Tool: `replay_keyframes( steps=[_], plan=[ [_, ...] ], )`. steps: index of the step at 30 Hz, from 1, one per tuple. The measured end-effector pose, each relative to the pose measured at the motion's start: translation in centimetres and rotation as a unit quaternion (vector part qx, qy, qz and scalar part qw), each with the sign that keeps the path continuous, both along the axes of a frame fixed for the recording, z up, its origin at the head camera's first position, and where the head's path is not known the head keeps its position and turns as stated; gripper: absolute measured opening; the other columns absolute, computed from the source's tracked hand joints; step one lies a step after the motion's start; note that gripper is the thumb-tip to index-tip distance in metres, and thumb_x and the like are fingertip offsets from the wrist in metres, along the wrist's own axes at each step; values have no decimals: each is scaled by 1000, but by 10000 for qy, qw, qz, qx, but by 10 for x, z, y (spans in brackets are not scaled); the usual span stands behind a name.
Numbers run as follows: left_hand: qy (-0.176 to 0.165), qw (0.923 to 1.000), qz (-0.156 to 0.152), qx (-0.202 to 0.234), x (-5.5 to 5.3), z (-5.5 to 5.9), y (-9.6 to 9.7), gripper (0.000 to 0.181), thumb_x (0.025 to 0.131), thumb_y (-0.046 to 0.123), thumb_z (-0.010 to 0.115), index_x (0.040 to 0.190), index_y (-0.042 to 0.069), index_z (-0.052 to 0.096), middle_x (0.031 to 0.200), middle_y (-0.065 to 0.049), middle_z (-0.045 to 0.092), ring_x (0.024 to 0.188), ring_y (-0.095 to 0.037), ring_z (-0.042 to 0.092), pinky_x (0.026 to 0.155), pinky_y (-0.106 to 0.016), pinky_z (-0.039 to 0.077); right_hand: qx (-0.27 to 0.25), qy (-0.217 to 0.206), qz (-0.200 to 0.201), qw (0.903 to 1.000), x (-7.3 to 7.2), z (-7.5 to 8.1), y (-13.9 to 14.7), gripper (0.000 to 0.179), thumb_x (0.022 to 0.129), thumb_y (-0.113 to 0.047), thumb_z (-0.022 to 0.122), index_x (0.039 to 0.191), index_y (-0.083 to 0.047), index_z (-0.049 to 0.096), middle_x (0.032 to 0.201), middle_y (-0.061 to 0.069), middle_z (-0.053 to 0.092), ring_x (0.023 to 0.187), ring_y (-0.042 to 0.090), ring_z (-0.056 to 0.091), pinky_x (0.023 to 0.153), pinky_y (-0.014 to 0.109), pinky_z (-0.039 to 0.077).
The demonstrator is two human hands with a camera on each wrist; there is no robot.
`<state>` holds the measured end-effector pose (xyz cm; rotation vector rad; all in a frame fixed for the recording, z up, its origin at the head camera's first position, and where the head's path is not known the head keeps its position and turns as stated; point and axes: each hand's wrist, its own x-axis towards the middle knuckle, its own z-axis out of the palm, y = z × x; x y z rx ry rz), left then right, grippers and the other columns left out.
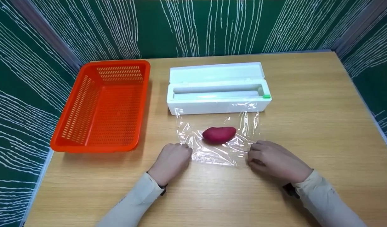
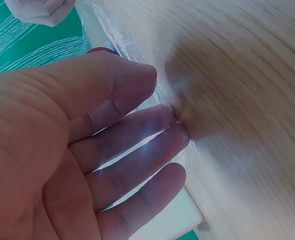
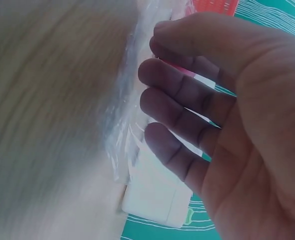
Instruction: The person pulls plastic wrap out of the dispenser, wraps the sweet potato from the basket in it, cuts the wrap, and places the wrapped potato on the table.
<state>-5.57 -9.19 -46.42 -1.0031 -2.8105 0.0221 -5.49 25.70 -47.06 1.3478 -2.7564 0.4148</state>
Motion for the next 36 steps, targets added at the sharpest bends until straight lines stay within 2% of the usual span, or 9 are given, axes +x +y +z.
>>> replay_keyframes(
  steps=[8,14,18,23,28,36],
  plan=[
    [-702,9967,155,384,-1,5,-5,14,87,7,70,74,13,70,67,-1,63,60,-22,62,52,-38,47,-63,-153,-127,9998,1,3,1,8,86,-15,79,89,-18,73,87,-9,62,81,11,56,76,35,52],
    [-629,9961,51,612,0,7,-9,19,87,7,69,70,13,66,63,0,59,58,-21,59,52,-38,46,-15,-316,-92,9995,2,-4,-1,16,84,-24,84,91,-19,71,89,-9,58,82,9,54,77,35,52],
    [-651,9956,-19,677,-1,10,-9,19,87,7,68,70,14,65,63,1,59,59,-21,59,52,-37,46,-63,-289,-47,9996,1,-10,-1,15,83,-18,85,91,-19,72,88,-10,56,81,9,52,76,33,51],
    [-750,9941,-46,788,-1,16,-9,20,87,5,67,69,15,64,62,2,57,59,-21,59,53,-37,46,-383,12,238,9990,-2,-13,-1,16,81,-8,85,87,-19,76,85,-9,58,78,10,53,76,34,52],
    [-824,9934,-71,794,0,22,-10,21,87,5,66,69,16,62,63,4,55,60,-18,56,53,-34,43,-490,116,314,9982,-1,-11,0,15,81,-8,85,87,-19,76,85,-9,59,77,10,55,73,33,52],
    [-906,9926,-78,800,-1,28,-13,23,89,3,68,71,17,63,64,6,55,60,-14,51,55,-29,40,-402,37,150,9991,0,-1,2,15,80,-9,85,89,-18,77,85,-8,61,77,9,55,74,33,54]
  ],
)
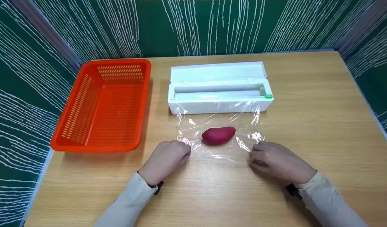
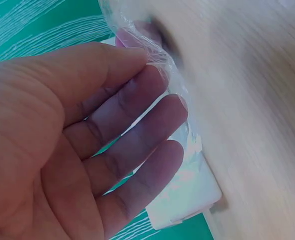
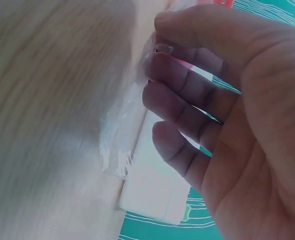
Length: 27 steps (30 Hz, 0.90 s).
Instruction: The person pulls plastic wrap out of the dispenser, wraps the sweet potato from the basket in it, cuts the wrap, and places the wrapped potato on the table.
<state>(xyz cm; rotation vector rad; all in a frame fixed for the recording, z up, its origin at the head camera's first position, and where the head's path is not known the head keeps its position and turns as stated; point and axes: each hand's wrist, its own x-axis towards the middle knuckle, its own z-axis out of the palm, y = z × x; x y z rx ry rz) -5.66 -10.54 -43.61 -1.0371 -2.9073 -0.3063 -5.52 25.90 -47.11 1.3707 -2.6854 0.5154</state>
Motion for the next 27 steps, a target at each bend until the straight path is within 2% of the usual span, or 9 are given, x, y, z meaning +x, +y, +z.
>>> replay_keyframes(
  steps=[4,10,13,17,21,24,27],
  plan=[
    [165,9998,-52,64,0,1,-2,19,89,5,68,74,16,65,67,5,56,63,-16,52,56,-29,43,58,-61,-122,9999,0,3,2,15,81,-9,84,89,-17,75,87,-8,60,78,9,54,70,32,53],
    [555,9983,-14,174,-1,1,-4,7,88,11,68,83,16,68,83,3,61,76,-18,55,58,-31,49,-33,138,-298,9995,-3,9,6,15,82,-9,83,87,-18,72,89,-8,59,79,10,55,71,33,53],
    [539,9981,44,294,-2,0,-4,9,89,9,65,82,15,65,81,3,61,75,-17,55,59,-30,49,-9,246,-370,9990,-5,11,7,15,82,-9,81,88,-18,71,90,-7,59,80,11,55,72,33,53],
    [313,9978,66,582,-4,-1,-4,15,92,4,63,81,15,62,74,4,60,71,-15,53,59,-28,47,63,285,-466,9985,-7,14,8,16,80,-7,80,88,-17,70,89,-6,60,81,14,55,73,35,53],
    [116,9959,37,899,-5,-2,-4,14,92,0,64,90,12,70,80,3,69,74,-16,56,64,-28,51,50,325,-553,9979,-8,15,9,16,81,-8,81,90,-16,70,90,-6,62,82,15,57,76,36,51],
    [199,9944,-46,1036,-5,-2,-6,17,91,-2,65,98,9,75,87,2,74,76,-17,59,68,-28,54,-34,391,-624,9973,-9,17,9,16,82,-9,81,91,-16,70,90,-6,63,83,15,57,78,38,50],
    [481,9929,-129,1081,-5,-1,-7,15,91,0,66,94,10,76,84,3,73,75,-16,59,67,-28,53,-108,515,-684,9963,-10,17,10,17,81,-7,80,92,-15,70,90,-5,65,83,16,57,77,38,50]
  ],
)
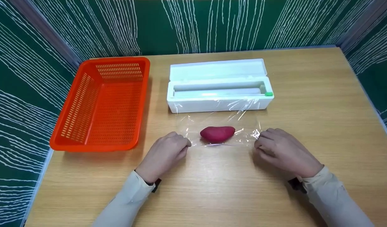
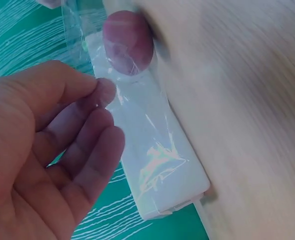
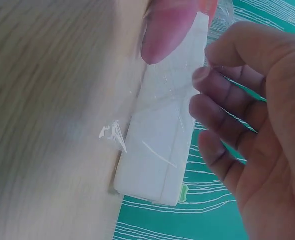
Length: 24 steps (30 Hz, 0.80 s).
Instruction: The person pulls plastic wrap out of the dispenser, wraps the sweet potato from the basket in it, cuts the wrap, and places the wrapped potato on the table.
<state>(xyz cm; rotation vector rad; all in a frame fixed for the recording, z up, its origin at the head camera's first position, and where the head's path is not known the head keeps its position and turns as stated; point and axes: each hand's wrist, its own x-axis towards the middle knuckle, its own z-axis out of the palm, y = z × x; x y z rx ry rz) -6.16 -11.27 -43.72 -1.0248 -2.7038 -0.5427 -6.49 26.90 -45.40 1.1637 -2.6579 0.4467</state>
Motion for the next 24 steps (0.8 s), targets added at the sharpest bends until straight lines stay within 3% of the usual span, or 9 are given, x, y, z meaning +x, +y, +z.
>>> replay_keyframes(
  steps=[6,12,17,24],
  plan=[
    [527,9985,118,16,0,2,0,12,93,8,65,89,17,72,84,6,67,75,-15,57,63,-29,50,-257,284,-79,9992,-3,1,-1,22,78,1,81,93,-11,70,89,-2,68,80,16,58,72,36,52],
    [765,9968,220,-3,-1,-3,2,12,95,6,65,93,15,72,83,5,67,74,-15,58,64,-29,50,-496,594,-12,9970,-7,-1,-2,21,77,3,77,91,-10,69,85,-2,64,75,15,53,65,33,46],
    [760,9970,165,-24,-2,-3,1,10,96,7,69,101,14,75,87,4,73,76,-15,62,69,-29,53,-651,562,-2,9963,-8,-2,-1,17,79,1,75,90,-9,69,89,1,63,79,21,55,68,36,47],
    [747,9965,319,184,-3,-1,1,10,96,8,69,98,15,76,87,5,73,77,-15,63,70,-30,53,-856,547,-396,9940,-7,0,-2,8,86,-5,71,93,-9,70,92,2,68,84,22,61,73,40,52]
  ],
)
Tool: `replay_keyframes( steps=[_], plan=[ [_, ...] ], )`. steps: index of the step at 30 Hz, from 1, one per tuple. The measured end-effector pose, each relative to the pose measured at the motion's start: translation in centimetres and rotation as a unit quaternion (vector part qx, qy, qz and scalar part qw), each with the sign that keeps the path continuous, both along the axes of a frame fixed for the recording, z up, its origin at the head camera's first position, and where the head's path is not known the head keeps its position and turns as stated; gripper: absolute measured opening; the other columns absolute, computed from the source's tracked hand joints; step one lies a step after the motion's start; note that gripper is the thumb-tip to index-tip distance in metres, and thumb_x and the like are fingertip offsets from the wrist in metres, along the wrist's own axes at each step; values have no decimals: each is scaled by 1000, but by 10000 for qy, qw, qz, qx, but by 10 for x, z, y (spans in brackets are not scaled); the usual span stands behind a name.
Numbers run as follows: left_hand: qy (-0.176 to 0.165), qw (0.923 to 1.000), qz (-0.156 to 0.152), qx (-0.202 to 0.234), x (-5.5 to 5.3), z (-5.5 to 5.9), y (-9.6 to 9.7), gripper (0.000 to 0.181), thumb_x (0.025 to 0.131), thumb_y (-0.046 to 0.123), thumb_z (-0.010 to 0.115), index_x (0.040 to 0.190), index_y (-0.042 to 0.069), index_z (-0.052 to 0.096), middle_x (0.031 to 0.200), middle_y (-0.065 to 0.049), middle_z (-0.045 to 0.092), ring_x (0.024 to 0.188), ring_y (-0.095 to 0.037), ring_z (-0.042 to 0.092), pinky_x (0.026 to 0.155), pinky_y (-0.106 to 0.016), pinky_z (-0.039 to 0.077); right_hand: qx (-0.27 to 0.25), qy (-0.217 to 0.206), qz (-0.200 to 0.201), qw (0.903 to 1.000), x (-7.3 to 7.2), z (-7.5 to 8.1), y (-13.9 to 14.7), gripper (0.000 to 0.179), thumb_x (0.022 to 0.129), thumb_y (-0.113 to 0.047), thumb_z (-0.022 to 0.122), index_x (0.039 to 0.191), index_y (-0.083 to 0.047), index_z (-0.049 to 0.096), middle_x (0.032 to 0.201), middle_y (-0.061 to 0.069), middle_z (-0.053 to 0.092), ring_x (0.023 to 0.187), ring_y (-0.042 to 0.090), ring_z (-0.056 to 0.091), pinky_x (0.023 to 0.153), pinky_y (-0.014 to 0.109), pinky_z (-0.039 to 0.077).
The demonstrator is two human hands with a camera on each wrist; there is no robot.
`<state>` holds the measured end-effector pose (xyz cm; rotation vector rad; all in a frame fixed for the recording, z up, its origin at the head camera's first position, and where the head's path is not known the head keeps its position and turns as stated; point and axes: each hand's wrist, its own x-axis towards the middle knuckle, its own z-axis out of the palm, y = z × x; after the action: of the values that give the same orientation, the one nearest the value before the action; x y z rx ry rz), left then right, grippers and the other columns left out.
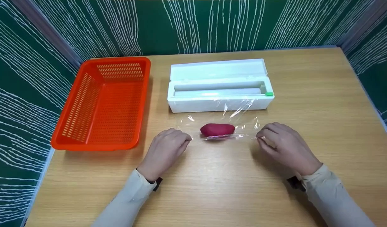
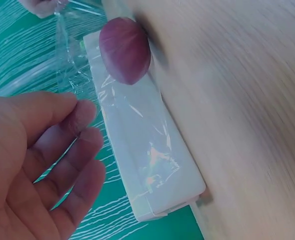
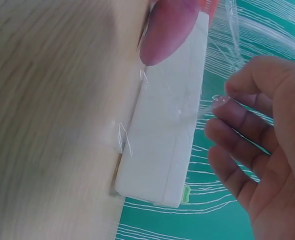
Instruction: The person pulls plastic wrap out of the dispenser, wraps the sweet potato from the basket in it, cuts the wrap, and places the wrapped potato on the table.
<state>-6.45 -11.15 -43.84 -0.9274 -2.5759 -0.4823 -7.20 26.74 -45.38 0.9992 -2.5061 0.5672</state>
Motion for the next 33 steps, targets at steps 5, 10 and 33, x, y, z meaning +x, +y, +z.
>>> replay_keyframes(
  steps=[5,10,33],
  plan=[
    [18,9998,177,-2,0,1,1,9,95,10,65,95,15,72,89,4,70,81,-17,62,73,-31,53,-140,3,-220,9997,0,2,-2,8,88,-4,69,94,-10,71,91,1,69,83,20,62,71,39,52],
    [22,9996,265,-21,-1,1,1,9,97,11,66,96,16,73,89,5,71,84,-16,63,77,-31,54,-243,25,-265,9994,-1,3,-3,11,86,-1,69,93,-9,70,89,0,69,81,19,63,68,38,52],
    [-214,9984,457,260,-13,8,1,6,99,16,70,97,18,75,89,6,73,82,-15,62,75,-30,52,-472,-130,-432,9979,-11,9,0,4,97,-12,67,96,-8,69,91,-1,72,84,16,64,70,36,53]
  ],
)
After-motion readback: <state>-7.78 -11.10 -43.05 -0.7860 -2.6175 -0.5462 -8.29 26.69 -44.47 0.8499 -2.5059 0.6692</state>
